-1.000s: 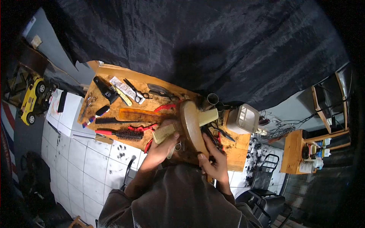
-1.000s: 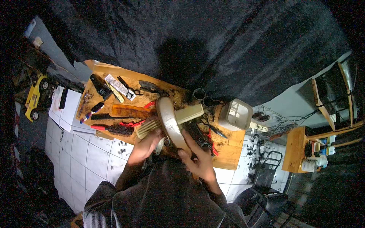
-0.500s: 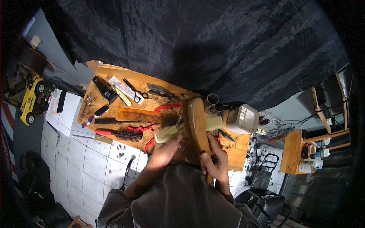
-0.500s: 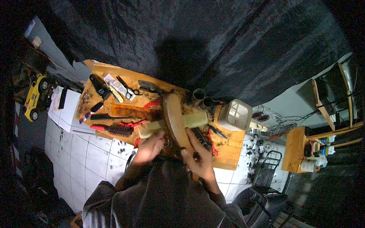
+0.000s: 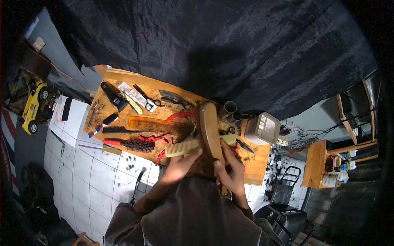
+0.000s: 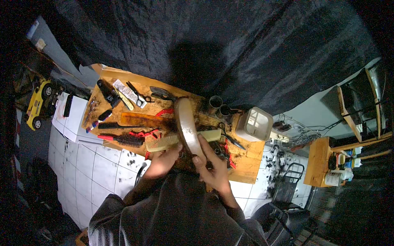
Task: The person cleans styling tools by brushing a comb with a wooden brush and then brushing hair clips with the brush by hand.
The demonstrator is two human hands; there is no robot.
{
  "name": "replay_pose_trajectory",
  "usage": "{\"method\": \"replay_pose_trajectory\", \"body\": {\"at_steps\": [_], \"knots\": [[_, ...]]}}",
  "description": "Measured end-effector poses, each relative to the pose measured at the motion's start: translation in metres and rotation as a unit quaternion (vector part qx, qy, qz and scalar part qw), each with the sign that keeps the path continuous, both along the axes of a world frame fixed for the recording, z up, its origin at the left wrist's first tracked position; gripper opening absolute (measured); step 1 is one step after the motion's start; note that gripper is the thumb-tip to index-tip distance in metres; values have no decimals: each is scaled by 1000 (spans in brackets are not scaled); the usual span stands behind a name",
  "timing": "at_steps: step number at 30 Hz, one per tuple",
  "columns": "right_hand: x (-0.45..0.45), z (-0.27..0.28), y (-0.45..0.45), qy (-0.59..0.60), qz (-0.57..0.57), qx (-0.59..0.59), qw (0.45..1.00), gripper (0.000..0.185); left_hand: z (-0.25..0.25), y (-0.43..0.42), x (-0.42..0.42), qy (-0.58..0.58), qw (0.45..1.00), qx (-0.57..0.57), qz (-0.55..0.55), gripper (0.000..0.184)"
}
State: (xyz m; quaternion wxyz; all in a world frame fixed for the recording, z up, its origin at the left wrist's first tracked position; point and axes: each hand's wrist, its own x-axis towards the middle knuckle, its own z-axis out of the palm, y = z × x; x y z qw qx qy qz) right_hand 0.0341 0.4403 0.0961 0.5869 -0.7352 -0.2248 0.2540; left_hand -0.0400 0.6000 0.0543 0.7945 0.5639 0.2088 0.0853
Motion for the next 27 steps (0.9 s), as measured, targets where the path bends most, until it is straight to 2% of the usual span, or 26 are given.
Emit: {"method": "replay_pose_trajectory", "body": {"at_steps": [3, 6, 7, 9, 10, 11, 12, 14, 17, 20, 21, 24, 25, 27], "knots": [[-1, 11, -3, 54, 37, -61, 996, 52, -15, 6, 11, -127, 961, -238, 61, 24], [-3, -5, -6, -12, 65, -46, 997, 52, -4, 14, 12, -139, 944, -285, 94, 28], [-2, -12, -6, -40, 72, -50, 995, 52, 1, 15, 11, -176, 940, -282, 71, 30], [-2, -12, -5, -27, 57, -44, 997, 53, -6, 15, 4, -1, 987, -155, 31, 30], [-3, -6, -2, 11, 35, -33, 999, 54, -5, 14, 2, 86, 992, -88, 10, 31], [-3, -4, 0, 50, 13, -22, 998, 55, -1, 4, -2, 5, 993, 117, 17, 31], [-1, -3, 1, 39, 5, -18, 999, 55, -5, 4, -1, -77, 980, 181, -27, 29], [1, -2, 2, 18, -13, -11, 1000, 56, -21, -5, 2, -155, 975, 160, -26, 27], [3, -5, 0, 4, -16, 16, 1000, 54, -13, -9, 2, -108, 991, 74, -38, 28], [3, -10, -5, -10, -17, 14, 1000, 53, -6, -7, 3, 21, 999, 0, 24, 27], [2, -11, -6, -17, -17, 10, 1000, 53, -8, 0, 5, 111, 991, -68, 37, 26], [-2, 0, -9, 31, 14, -19, 999, 52, 3, 4, 12, -120, 956, -238, 119, 20], [-2, 0, -8, 44, 27, -40, 998, 52, 12, 2, 14, -128, 966, -188, 123, 17], [-2, -6, -8, 29, 24, -34, 999, 53, 7, 4, 10, -76, 994, -68, 45, 17]]}}
